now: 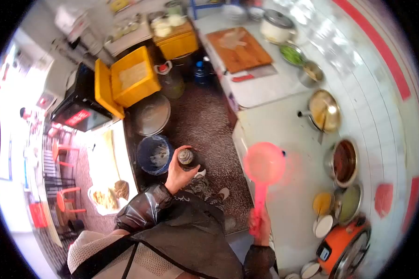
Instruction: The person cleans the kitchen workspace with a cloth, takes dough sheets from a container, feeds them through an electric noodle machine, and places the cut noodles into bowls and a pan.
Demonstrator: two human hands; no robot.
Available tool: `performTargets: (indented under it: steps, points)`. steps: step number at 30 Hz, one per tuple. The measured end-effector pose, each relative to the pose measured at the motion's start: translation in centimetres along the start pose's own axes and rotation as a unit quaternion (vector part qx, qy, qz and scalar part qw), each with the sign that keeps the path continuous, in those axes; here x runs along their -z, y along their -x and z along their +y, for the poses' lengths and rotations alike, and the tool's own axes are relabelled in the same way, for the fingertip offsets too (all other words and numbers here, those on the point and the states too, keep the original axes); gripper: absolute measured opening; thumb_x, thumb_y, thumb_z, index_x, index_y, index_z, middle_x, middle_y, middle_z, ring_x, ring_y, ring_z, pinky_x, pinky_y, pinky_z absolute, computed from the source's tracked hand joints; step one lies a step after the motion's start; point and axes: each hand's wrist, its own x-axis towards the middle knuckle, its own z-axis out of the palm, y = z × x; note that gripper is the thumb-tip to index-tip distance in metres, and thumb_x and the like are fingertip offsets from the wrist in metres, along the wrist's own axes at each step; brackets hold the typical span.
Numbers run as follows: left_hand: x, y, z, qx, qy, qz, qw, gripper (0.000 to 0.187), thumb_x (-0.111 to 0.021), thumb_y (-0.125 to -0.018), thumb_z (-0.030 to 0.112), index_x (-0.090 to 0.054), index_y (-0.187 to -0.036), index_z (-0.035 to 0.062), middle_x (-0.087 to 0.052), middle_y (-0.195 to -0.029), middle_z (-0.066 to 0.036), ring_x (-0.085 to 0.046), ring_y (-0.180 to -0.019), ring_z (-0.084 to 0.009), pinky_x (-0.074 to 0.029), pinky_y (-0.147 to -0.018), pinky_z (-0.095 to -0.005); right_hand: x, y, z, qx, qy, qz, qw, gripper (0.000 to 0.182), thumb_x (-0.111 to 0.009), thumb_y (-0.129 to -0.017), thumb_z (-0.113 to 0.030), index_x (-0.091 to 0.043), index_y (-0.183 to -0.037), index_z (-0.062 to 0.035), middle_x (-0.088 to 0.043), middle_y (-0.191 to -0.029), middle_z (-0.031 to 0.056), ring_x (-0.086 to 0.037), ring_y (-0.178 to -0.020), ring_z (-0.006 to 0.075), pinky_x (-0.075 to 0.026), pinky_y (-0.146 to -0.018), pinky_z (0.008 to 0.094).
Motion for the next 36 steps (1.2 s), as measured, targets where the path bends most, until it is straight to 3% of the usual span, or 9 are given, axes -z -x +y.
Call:
performTargets:
  steps: [7,9,11,12,17,20,25,31,36]
  points:
    - [17.0,-1.4,-5.8,0.05,-0.051,0.181,0.981,0.06,-0.072,-0.07,-0.004,-0.045,-0.123,0.0032,-0.054,-0.115,-0.009,-0.054,-0.108,-0.0175,-0.043,-0.094,-0.0305,-18.0,-24.8,14.5,-0.209,0.353,-0.124,0.904,0.028,-0.052,-0.096,-0.033,-0.053,-0.114,-0.0117,-0.053,-0.073,0.0033,-0.047,-0.053,0.0094,-0.039,-0.046,0.0268]
    - [20.2,-1.7,-9.5,0.047,-0.011,0.225,0.973,0.061,-0.071,-0.069,-0.005,-0.044,-0.124,0.0032,-0.054,-0.116,-0.01,-0.054,-0.11,-0.019,-0.042,-0.096,-0.0311,-22.2,-32.1,21.6,-0.168,0.569,-0.137,0.793,0.031,-0.051,-0.096,-0.028,-0.051,-0.122,-0.0101,-0.056,-0.074,0.0106,-0.057,-0.059,0.0221,-0.045,-0.049,0.0366]
    - [23.1,-2.1,-12.2,0.065,0.004,0.268,0.961,0.063,-0.07,-0.069,-0.006,-0.043,-0.125,0.0032,-0.054,-0.117,-0.012,-0.054,-0.111,-0.0203,-0.042,-0.097,-0.0318,-21.4,-42.0,32.7,0.211,0.681,-0.239,0.659,0.038,-0.052,-0.092,-0.022,-0.048,-0.128,-0.0084,-0.056,-0.076,0.022,-0.06,-0.073,0.0396,-0.048,-0.06,0.0469]
    - [24.8,-2.5,-13.0,0.07,-0.032,0.283,0.956,0.063,-0.07,-0.069,-0.006,-0.042,-0.125,0.0025,-0.054,-0.118,-0.013,-0.054,-0.112,-0.0217,-0.042,-0.097,-0.0325,-23.3,-45.2,36.3,0.155,0.699,-0.226,0.66,0.04,-0.054,-0.087,-0.017,-0.048,-0.126,-0.0069,-0.054,-0.086,0.0302,-0.054,-0.086,0.0516,-0.046,-0.075,0.0533]
    - [30.5,-3.1,-17.4,0.138,-0.043,0.353,0.924,0.064,-0.072,-0.068,-0.002,-0.042,-0.125,0.0018,-0.056,-0.12,-0.015,-0.054,-0.112,-0.0227,-0.041,-0.099,-0.0337,-31.4,-58.7,49.3,0.155,0.847,-0.224,0.456,0.04,-0.058,-0.084,-0.019,-0.049,-0.122,-0.0088,-0.05,-0.109,0.026,-0.055,-0.094,0.0471,-0.045,-0.078,0.0542]
    - [32.5,-3.7,-19.5,0.135,-0.043,0.379,0.915,0.064,-0.071,-0.068,-0.003,-0.042,-0.125,0.0015,-0.056,-0.119,-0.015,-0.054,-0.112,-0.0233,-0.04,-0.1,-0.0336,-35.6,-61.2,51.5,0.166,0.817,-0.244,0.496,0.045,-0.061,-0.083,-0.023,-0.049,-0.124,-0.0109,-0.05,-0.115,0.0198,-0.05,-0.105,0.0429,-0.044,-0.08,0.0541]
    - [33.2,-5.3,-20.2,0.1,-0.013,0.371,0.923,0.065,-0.072,-0.068,-0.005,-0.043,-0.126,-0.0012,-0.055,-0.119,-0.016,-0.053,-0.111,-0.0256,-0.041,-0.099,-0.0368,-34.9,-58.3,47.6,0.183,0.751,-0.272,0.573,0.045,-0.059,-0.086,-0.023,-0.05,-0.128,-0.0107,-0.046,-0.124,0.0166,-0.046,-0.116,0.0348,-0.043,-0.092,0.0465]
    - [30.5,-7.5,-17.0,0.042,-0.075,0.281,0.956,0.056,-0.069,-0.072,-0.003,-0.046,-0.123,-0.0028,-0.055,-0.116,-0.016,-0.054,-0.108,-0.0271,-0.042,-0.098,-0.0371,-26.1,-40.5,22.5,0.246,0.696,-0.042,0.673,0.041,-0.058,-0.09,-0.016,-0.05,-0.128,-0.0053,-0.048,-0.119,0.018,-0.048,-0.113,0.0352,-0.04,-0.095,0.041]
    - [26.0,-7.1,-11.9,-0.006,-0.076,0.226,0.971,0.052,-0.067,-0.075,-0.004,-0.046,-0.123,-0.004,-0.055,-0.118,-0.018,-0.055,-0.108,-0.0288,-0.04,-0.101,-0.0412,-10.5,-27.6,2.3,0.418,0.71,0.316,0.47,0.049,-0.058,-0.084,-0.009,-0.046,-0.131,-0.0044,-0.046,-0.117,0.0249,-0.048,-0.1,0.04,-0.038,-0.091,0.0485]
